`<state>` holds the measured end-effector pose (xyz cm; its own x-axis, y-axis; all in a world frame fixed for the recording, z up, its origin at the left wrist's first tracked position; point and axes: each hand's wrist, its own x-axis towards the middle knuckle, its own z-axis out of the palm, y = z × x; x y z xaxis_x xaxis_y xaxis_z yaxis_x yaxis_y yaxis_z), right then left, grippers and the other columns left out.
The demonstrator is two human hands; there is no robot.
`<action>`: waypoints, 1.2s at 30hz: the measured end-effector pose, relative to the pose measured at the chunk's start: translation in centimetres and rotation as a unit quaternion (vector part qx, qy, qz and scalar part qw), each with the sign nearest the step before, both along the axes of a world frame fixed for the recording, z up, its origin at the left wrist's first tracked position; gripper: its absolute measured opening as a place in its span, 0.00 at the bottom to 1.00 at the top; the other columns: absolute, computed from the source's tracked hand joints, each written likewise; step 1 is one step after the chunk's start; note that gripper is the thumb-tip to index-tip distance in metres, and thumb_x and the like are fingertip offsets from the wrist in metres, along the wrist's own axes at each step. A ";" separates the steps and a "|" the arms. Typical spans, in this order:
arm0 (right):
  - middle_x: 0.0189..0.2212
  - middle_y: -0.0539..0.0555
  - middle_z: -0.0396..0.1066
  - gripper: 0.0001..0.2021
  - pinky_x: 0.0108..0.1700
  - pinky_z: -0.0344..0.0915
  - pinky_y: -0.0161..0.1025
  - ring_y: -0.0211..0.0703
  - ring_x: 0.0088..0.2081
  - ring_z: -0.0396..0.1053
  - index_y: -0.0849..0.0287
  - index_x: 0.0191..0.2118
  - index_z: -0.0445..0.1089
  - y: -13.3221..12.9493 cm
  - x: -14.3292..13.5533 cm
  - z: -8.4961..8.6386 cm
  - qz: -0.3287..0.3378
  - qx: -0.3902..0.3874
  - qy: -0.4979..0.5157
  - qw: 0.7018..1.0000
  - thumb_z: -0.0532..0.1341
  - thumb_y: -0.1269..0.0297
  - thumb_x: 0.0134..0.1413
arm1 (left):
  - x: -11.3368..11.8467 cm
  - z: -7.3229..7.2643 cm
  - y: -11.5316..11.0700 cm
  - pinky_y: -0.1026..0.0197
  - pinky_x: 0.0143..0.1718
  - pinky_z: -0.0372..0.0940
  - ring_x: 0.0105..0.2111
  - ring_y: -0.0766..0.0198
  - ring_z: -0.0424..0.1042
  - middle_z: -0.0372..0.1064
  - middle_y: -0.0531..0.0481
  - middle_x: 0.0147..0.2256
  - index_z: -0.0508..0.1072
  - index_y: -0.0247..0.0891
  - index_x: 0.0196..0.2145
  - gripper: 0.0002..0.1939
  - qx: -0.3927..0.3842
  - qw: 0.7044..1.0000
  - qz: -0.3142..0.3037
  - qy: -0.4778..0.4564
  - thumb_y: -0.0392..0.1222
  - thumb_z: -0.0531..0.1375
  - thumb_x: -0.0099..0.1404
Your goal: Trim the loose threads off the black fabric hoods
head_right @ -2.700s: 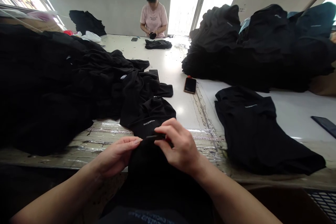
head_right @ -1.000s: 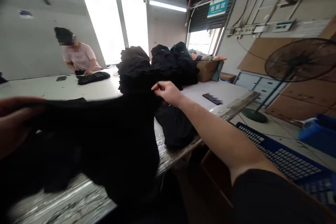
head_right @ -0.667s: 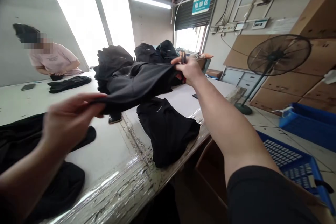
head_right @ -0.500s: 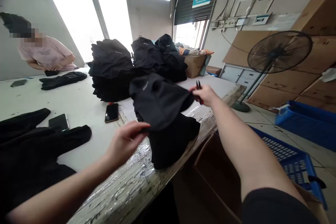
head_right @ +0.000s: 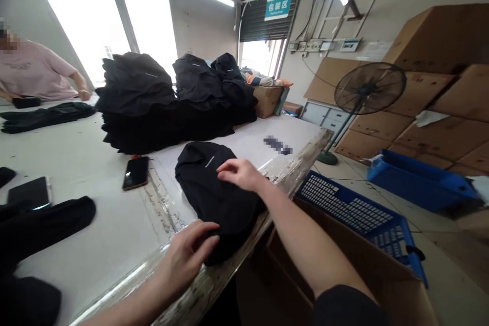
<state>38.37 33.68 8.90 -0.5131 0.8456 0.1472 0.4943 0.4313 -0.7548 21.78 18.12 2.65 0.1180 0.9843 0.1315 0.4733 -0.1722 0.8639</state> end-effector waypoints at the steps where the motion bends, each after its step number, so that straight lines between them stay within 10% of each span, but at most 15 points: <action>1: 0.35 0.50 0.75 0.13 0.36 0.66 0.33 0.38 0.33 0.71 0.56 0.40 0.74 -1.5 -1.0 0.2 0.036 -0.004 -0.001 0.999 0.65 0.57 0.47 | -0.2 0.7 0.7 0.59 0.31 0.65 0.29 0.59 0.71 0.71 0.46 0.31 0.73 0.38 0.41 0.14 -0.030 0.998 0.016 -0.052 0.47 0.54 0.63; 4: 0.42 0.52 0.73 0.27 0.39 0.67 0.36 0.41 0.38 0.70 0.56 0.47 0.70 -5.1 -2.5 -0.1 0.158 0.047 0.001 0.986 0.71 0.58 0.36 | -0.7 2.0 2.6 0.60 0.27 0.65 0.28 0.59 0.71 0.73 0.47 0.31 0.73 0.36 0.42 0.19 -0.094 0.974 0.046 -0.202 0.52 0.56 0.61; 7: 0.39 0.53 0.73 0.18 0.42 0.66 0.38 0.44 0.39 0.70 0.57 0.44 0.71 -6.2 -1.8 -1.2 0.085 0.134 -0.006 0.987 0.68 0.64 0.43 | -0.9 2.2 3.2 0.58 0.36 0.67 0.37 0.57 0.73 0.74 0.45 0.37 0.71 0.37 0.45 0.19 -0.056 0.966 0.052 -0.249 0.51 0.58 0.60; 13: 0.27 0.49 0.72 0.06 0.33 0.65 0.37 0.41 0.29 0.69 0.56 0.36 0.72 -4.7 1.1 -1.4 -0.122 0.129 0.066 0.982 0.63 0.64 0.50 | 0.6 -0.3 4.2 0.58 0.41 0.65 0.39 0.58 0.71 0.72 0.45 0.36 0.72 0.40 0.36 0.10 0.112 0.991 -0.029 0.065 0.40 0.51 0.66; 17: 0.29 0.51 0.73 0.07 0.36 0.65 0.38 0.43 0.32 0.69 0.57 0.36 0.73 -4.1 2.0 -0.1 -0.173 0.170 0.155 0.958 0.63 0.62 0.50 | 1.4 -2.5 8.0 0.57 0.42 0.66 0.43 0.55 0.70 0.71 0.42 0.39 0.74 0.37 0.37 0.13 0.076 0.966 -0.038 0.246 0.29 0.51 0.61; 23: 0.29 0.51 0.71 0.09 0.38 0.66 0.42 0.45 0.33 0.69 0.58 0.35 0.73 -1.7 4.1 0.1 -0.279 0.239 0.218 0.904 0.64 0.60 0.48 | -0.3 -4.4 10.6 0.61 0.46 0.65 0.43 0.61 0.71 0.72 0.44 0.43 0.72 0.37 0.45 0.17 0.024 0.970 0.051 0.235 0.29 0.48 0.64; 36: 0.33 0.52 0.73 0.08 0.42 0.66 0.44 0.47 0.36 0.70 0.57 0.35 0.73 -2.6 3.2 -0.2 -0.248 0.224 0.236 0.913 0.65 0.61 0.48 | 2.4 -4.1 12.7 0.56 0.35 0.64 0.37 0.52 0.74 0.70 0.39 0.41 0.75 0.36 0.33 0.11 -0.015 0.946 0.058 0.319 0.34 0.52 0.62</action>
<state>41.61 31.10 8.66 0.1257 0.7574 0.6407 0.3780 0.5605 -0.7368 24.17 30.85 -1.41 0.0542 0.9976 0.0422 0.9144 -0.0666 0.3992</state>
